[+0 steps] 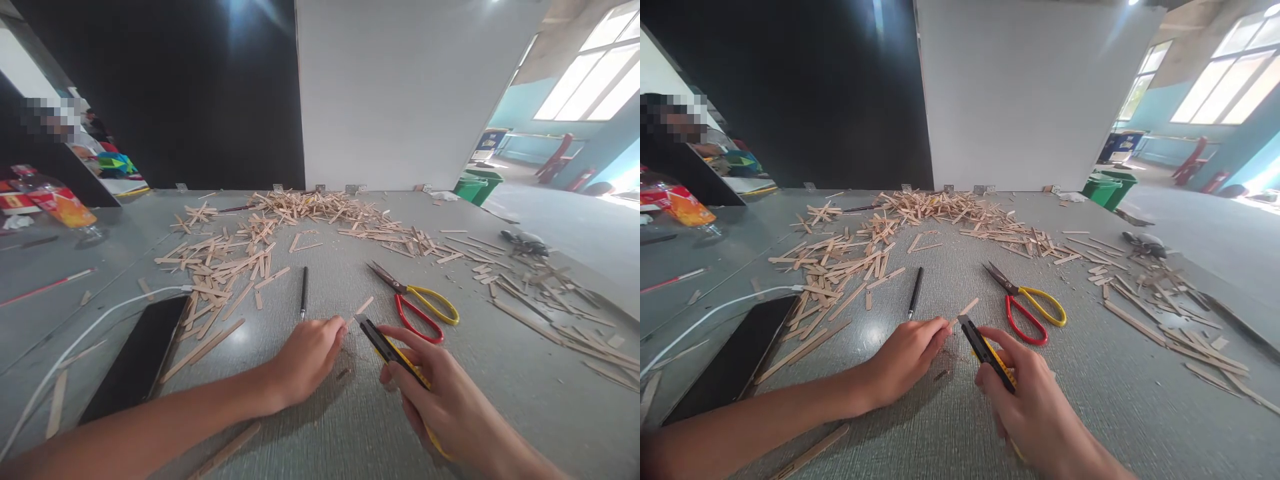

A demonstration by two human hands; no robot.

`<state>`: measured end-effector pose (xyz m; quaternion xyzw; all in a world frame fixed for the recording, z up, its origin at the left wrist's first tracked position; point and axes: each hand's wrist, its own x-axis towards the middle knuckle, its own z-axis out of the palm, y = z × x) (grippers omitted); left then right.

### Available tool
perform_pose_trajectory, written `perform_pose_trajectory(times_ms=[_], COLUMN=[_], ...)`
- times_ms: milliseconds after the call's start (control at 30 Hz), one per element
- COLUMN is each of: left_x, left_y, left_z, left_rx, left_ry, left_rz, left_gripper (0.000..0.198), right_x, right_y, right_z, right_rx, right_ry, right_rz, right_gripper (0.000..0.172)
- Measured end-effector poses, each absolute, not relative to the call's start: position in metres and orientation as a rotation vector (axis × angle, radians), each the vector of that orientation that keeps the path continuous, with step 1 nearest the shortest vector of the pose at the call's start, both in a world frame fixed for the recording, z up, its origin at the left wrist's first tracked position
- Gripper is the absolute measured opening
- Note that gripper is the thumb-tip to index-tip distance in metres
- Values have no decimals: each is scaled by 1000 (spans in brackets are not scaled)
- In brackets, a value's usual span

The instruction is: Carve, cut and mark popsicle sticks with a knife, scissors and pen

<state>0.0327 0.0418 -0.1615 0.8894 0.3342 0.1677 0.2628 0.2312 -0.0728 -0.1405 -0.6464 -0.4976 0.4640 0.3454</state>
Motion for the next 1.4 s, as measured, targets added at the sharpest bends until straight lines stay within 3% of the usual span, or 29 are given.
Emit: perform_pose_trajectory(times_ms=[133, 467, 667, 833, 1033, 1200, 1400], left_x=[30, 32, 31, 30, 29, 30, 29], left_y=[43, 40, 40, 40, 38, 38, 38], left_z=[-165, -166, -167, -168, -169, -167, -167], left_rx=[2433, 2501, 2521, 2518, 2512, 2508, 2501], left_ry=[888, 908, 906, 905, 897, 891, 876], left_rz=[463, 455, 459, 464, 477, 481, 483], left_gripper=[37, 35, 34, 35, 33, 35, 33], right_x=[236, 224, 231, 225, 234, 225, 229], right_y=[-67, -69, -63, -66, -62, -65, -65], right_z=[-141, -146, -137, -143, -134, -145, -150], right_rx=[-1694, -1787, -1696, -1752, -1637, -1699, -1660], right_ry=[-1346, -1452, -1386, -1417, -1402, -1429, -1377], right_rz=[1188, 1064, 1285, 1093, 1349, 1049, 1109], right_gripper=[56, 63, 64, 63, 62, 58, 59])
